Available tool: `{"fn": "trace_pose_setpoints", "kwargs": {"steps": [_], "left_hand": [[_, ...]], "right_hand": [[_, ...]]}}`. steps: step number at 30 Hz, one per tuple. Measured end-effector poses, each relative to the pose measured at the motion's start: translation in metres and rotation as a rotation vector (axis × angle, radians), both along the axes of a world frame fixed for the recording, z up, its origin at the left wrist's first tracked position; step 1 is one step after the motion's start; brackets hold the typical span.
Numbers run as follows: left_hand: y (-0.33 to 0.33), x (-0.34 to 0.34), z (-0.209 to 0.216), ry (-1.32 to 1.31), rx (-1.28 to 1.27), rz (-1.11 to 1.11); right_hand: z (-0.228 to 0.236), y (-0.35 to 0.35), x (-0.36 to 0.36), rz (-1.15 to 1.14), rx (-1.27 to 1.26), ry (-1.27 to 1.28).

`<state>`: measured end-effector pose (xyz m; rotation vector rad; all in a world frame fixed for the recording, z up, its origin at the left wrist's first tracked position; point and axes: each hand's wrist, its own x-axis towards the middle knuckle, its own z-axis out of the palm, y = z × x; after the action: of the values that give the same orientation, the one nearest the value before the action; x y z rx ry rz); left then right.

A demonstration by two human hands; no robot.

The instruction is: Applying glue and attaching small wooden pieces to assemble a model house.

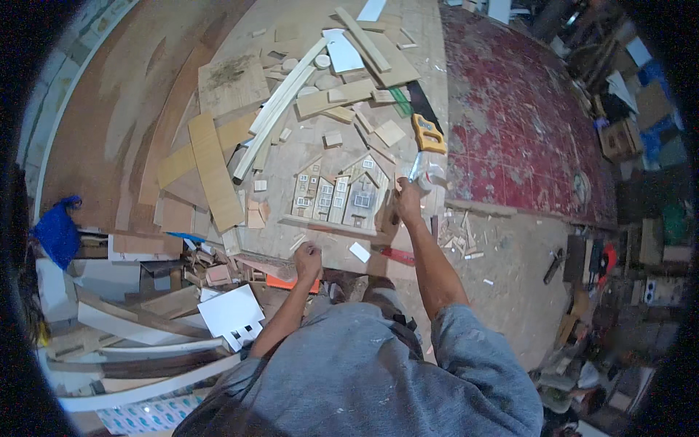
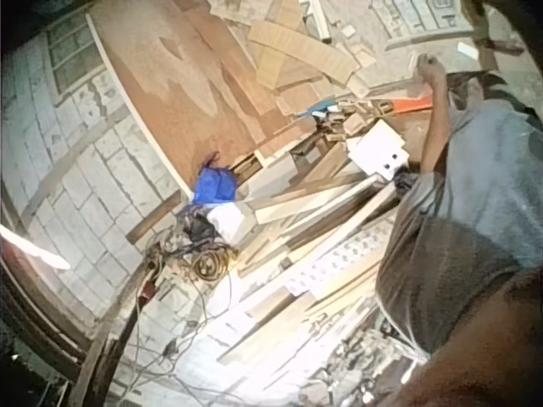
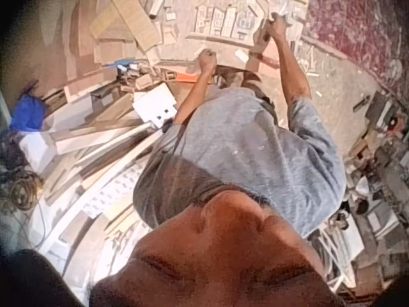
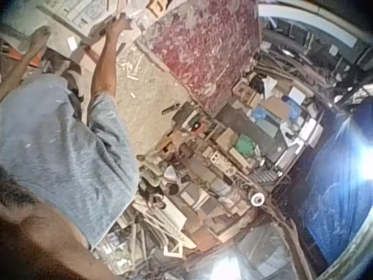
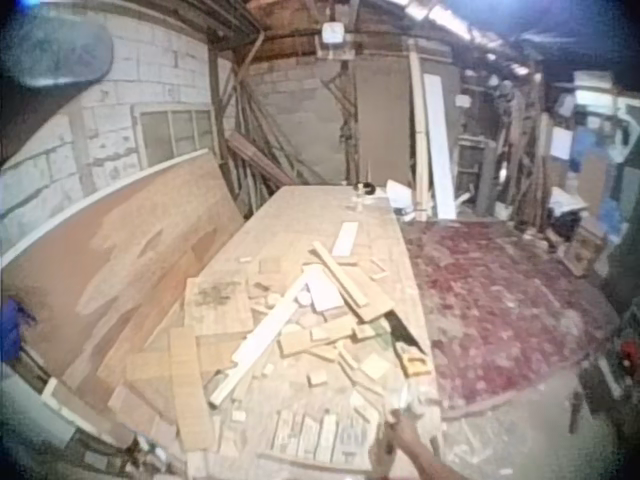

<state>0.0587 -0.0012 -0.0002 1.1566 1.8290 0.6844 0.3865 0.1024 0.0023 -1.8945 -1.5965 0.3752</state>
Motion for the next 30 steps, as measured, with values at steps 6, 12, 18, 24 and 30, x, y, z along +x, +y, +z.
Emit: {"fn": "trace_pose_setpoints", "kwargs": {"steps": [6, 12, 18, 24, 30], "left_hand": [[0.010, 0.036, -0.003, -0.824, -0.278, 0.575], [0.039, 0.073, 0.020, -0.914, -0.248, 0.761], [0.047, 0.085, 0.017, -0.896, -0.268, 0.890], [0.053, 0.090, 0.028, -0.907, -0.296, 0.940], [0.050, 0.101, 0.032, -0.998, -0.214, 0.911]], "right_hand": [[0.007, 0.074, -0.006, 0.206, -0.132, 0.106], [0.004, 0.105, -0.010, 0.327, -0.180, 0.107], [0.012, 0.113, -0.016, 0.314, -0.293, 0.070], [0.018, 0.117, -0.022, 0.270, -0.328, 0.045], [0.035, 0.123, -0.022, 0.293, -0.325, -0.009]]}}
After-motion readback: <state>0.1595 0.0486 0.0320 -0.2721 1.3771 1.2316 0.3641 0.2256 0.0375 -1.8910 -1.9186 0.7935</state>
